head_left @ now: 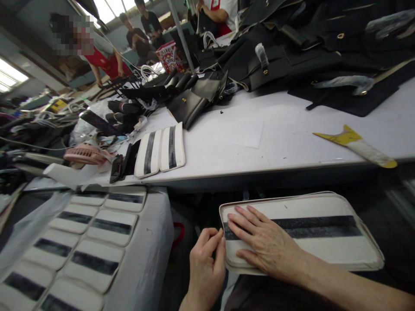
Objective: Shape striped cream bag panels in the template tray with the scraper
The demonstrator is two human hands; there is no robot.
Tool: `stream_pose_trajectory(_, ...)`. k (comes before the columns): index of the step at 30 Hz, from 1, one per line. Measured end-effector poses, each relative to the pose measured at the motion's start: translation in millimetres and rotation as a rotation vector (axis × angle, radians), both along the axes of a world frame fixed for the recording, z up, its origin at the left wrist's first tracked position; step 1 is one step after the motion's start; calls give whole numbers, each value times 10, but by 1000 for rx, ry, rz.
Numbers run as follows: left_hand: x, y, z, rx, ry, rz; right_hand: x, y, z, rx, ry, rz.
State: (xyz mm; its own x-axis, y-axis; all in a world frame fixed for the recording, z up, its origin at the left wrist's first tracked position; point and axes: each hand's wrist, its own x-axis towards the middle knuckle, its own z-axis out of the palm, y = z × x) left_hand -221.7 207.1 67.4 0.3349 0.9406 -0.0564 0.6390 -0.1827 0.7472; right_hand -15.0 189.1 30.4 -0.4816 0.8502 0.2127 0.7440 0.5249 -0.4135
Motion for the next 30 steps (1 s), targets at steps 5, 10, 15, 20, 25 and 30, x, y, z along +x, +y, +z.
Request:
stream_pose_trajectory(5,-52,138,-142,-349,-303,215,6,-2,-21,23,18,-2)
stream_pose_trajectory(10,-20,251,-282,-635,-554,291,12,9,-2,3,-4,9)
stream_pose_trajectory(15,-26,267,-371,-768,-668,248,2,35,-11,-38,-42,6)
stream_pose_trajectory(20,-9,351,-386,-752,-596,186,-22,79,-18,-65,-31,-2)
stream_pose_trajectory(25,91,445,-460,-735,-536,172,-11,130,25,-98,10,-38)
stream_pose_trajectory(30,198,261,-614,-632,-644,375,31,142,65,-151,45,-23)
